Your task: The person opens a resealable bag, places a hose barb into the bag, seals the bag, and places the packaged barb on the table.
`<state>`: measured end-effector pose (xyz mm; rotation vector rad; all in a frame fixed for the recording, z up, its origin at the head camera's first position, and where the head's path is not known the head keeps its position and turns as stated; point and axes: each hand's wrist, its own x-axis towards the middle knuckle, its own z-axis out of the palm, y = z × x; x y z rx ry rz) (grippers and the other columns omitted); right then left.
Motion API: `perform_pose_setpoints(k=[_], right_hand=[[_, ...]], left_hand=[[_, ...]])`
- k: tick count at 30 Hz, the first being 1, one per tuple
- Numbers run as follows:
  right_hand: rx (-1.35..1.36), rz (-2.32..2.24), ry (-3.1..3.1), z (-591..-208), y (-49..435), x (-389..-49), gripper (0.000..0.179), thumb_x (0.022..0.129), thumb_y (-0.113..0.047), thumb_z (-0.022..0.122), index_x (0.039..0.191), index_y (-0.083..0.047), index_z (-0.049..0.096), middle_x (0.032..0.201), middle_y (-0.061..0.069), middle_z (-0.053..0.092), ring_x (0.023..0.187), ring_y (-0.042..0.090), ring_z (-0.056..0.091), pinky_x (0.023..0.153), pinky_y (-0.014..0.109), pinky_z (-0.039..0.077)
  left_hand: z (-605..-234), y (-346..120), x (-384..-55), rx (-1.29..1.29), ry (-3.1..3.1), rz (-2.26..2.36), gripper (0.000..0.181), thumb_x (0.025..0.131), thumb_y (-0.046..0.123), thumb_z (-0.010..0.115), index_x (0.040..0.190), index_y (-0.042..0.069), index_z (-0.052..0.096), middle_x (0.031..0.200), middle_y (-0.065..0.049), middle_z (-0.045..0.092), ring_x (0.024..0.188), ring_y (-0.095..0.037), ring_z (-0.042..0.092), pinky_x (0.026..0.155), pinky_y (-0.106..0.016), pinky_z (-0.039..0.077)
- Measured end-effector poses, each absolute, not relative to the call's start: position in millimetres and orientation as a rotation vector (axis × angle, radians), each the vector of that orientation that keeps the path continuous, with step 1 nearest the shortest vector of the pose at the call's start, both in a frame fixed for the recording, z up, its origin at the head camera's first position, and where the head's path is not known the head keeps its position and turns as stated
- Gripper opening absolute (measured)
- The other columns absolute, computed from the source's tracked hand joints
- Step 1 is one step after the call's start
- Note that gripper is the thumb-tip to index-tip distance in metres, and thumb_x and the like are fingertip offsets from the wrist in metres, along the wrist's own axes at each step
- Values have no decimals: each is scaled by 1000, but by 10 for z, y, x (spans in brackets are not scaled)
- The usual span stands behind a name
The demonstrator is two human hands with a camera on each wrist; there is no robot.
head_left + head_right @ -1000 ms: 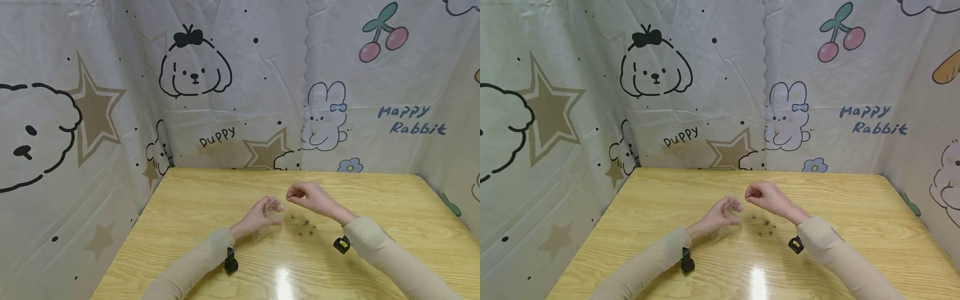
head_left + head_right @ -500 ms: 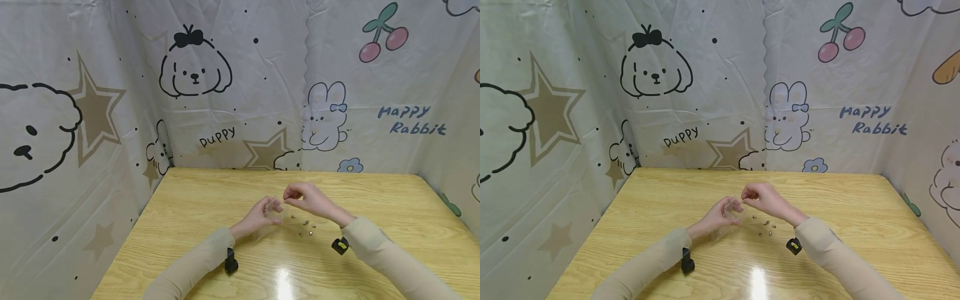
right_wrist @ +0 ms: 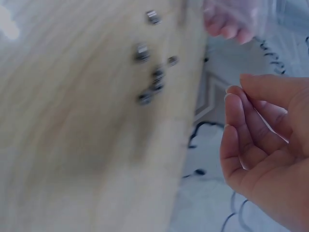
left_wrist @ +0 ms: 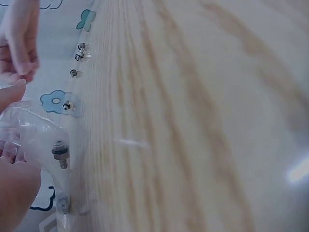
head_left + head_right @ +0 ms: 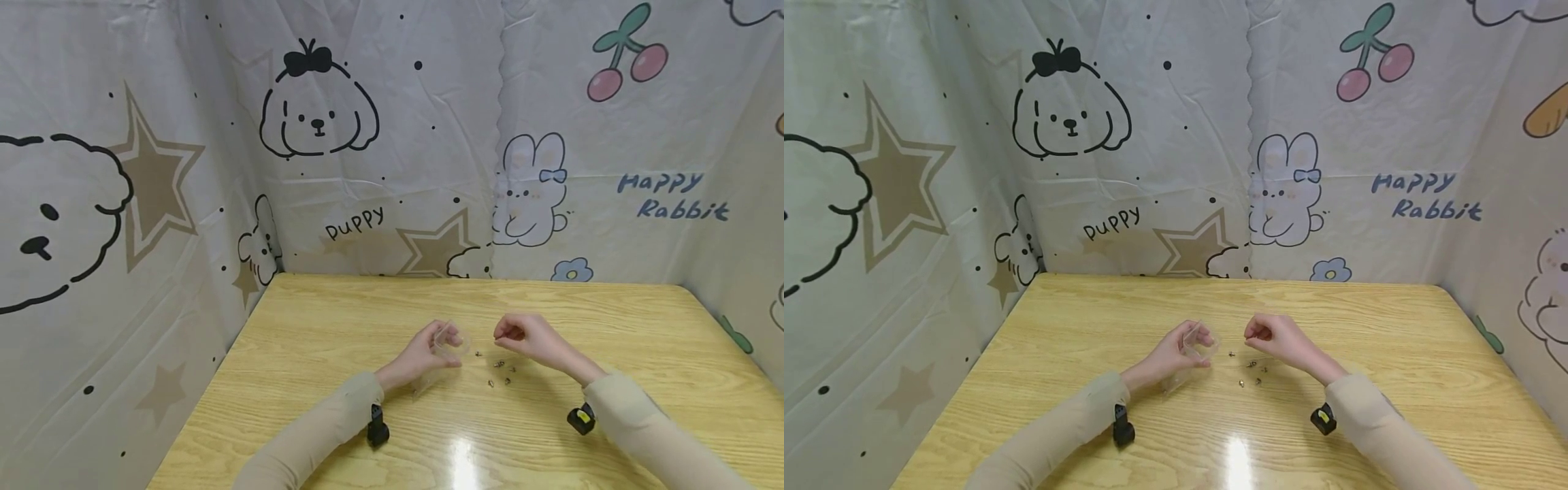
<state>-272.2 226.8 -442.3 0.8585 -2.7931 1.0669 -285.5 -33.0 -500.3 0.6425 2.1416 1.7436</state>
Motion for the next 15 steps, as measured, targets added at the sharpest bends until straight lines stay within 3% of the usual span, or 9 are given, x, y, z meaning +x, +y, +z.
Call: perform_pose_setpoints(k=[8,15], right_hand=[[813,1022,-2887,-4634,2482,-2677,5,88,-7,72,90,-7,68,85,0,70,76,-4,57,68,18,53],[838,1021,-2923,-4745,2561,-2633,8,86,-11,75,89,-8,68,82,-3,68,73,-5,54,64,17,50]], left_hand=[[-4994,-336,-2846,640,2151,1729,45,85,5,77,123,10,54,123,-12,65,118,-19,58,112,-53,38],[-5000,-340,-2858,651,2162,1711,45,85,6,77,123,10,54,123,-11,65,119,-19,58,104,-40,45]])
